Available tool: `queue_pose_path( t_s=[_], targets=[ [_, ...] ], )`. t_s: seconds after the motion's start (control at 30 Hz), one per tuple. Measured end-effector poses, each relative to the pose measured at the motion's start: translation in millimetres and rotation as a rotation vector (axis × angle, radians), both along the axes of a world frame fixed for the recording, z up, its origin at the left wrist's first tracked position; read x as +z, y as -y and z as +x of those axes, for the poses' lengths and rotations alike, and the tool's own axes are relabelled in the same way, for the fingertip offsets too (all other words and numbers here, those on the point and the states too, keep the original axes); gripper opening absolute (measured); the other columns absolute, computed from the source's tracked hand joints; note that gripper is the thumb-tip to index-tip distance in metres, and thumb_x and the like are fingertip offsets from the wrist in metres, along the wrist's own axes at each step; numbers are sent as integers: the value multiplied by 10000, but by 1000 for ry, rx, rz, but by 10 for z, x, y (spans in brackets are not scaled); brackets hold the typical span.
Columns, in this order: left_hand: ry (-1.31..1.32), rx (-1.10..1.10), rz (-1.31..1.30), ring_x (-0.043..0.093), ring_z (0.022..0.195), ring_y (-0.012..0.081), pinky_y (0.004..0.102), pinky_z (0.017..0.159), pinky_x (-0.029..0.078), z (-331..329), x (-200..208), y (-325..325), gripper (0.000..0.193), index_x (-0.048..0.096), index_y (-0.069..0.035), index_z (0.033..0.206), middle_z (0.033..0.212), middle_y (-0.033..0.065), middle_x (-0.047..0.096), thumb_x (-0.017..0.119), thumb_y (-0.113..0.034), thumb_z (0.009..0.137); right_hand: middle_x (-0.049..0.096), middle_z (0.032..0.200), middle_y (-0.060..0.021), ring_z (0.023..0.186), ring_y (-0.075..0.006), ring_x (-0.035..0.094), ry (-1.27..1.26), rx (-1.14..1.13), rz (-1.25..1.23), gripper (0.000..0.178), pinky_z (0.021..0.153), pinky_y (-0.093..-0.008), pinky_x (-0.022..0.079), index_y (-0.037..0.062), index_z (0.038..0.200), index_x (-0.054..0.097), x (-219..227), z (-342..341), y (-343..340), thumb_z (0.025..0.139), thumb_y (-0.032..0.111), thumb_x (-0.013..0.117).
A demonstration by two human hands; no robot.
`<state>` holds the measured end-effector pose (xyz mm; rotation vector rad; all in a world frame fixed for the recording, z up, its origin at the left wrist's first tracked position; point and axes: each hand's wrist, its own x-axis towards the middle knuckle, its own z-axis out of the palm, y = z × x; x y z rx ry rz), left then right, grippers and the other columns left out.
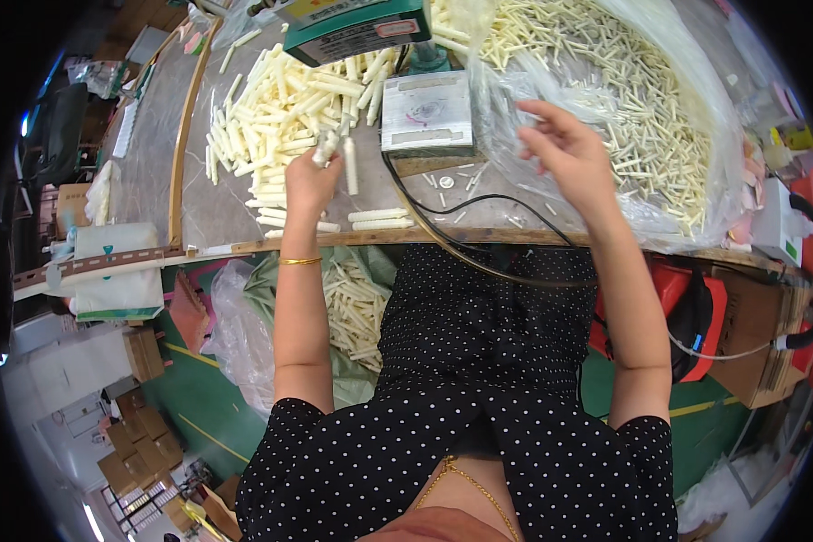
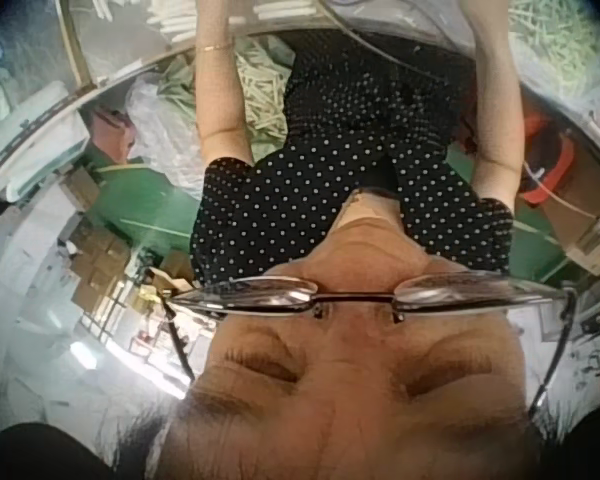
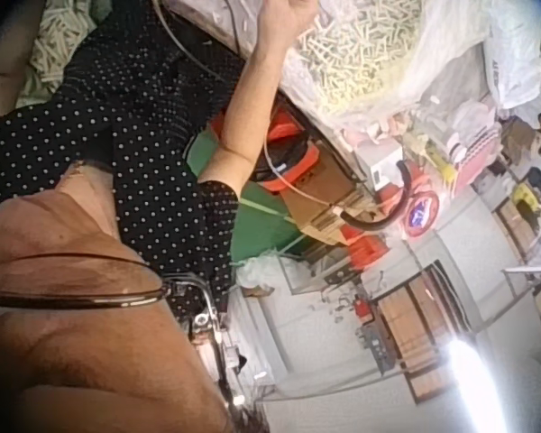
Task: Assembling small white plastic components by pressing pieces together at a factory workstation.
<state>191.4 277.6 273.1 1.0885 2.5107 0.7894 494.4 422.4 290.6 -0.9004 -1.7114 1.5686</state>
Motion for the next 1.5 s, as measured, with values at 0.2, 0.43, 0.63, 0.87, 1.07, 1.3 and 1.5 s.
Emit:
queue_pose_path(
  t_s=[0.2,0.43,0.63,0.87,1.07,1.3,1.5],
  targets=[
    [-305,-44,-36,598,787,346,419,710,475,154,-158,-87,361,639,8,866,800,191,622,673,-326,734,565,796,17,696,-47,543,-54,53,-33,296,561,-170,409,59,1134,582,78,-269,189,845,123,602],
    [-75,-37,-39,610,735,311,376,728,484,184,-276,-261,305,606,30,798,777,193,625,665,-243,675,601,807,7,709,-58,570,-111,12,-109,290,568,-183,412,53,1125,584,-23,-382,259,848,132,604],
    [930,-251,322,578,694,72,185,546,398,518,126,-177,220,601,-10,948,821,69,670,690,-111,773,616,813,8,666,-47,564,-267,-25,-179,286,516,-163,373,57,1114,591,22,-479,160,837,124,619],
    [1092,-383,268,561,686,77,185,572,396,834,193,-285,223,602,-5,957,817,79,660,689,-90,771,577,770,21,620,-39,521,-246,-28,-151,279,525,-164,381,48,1096,599,109,-567,182,831,128,634],
    [1083,-392,292,603,750,115,208,648,453,868,212,-314,209,595,9,961,845,79,647,675,-56,779,563,763,19,610,-44,494,-217,-42,-141,282,569,-174,405,31,1096,594,150,-521,169,830,117,631],
    [1120,-362,273,614,777,124,202,655,462,899,194,-355,218,593,19,969,848,84,644,674,-37,775,569,760,11,608,-42,493,-201,-10,-159,271,561,-177,410,33,1093,598,82,-524,146,832,98,624],
    [1115,-379,379,618,762,138,231,688,488,964,149,-355,205,595,34,961,845,87,642,666,-18,776,585,742,9,604,-39,491,-153,-20,119,259,543,-181,413,27,1078,610,149,-507,147,825,81,621]
  ],
)
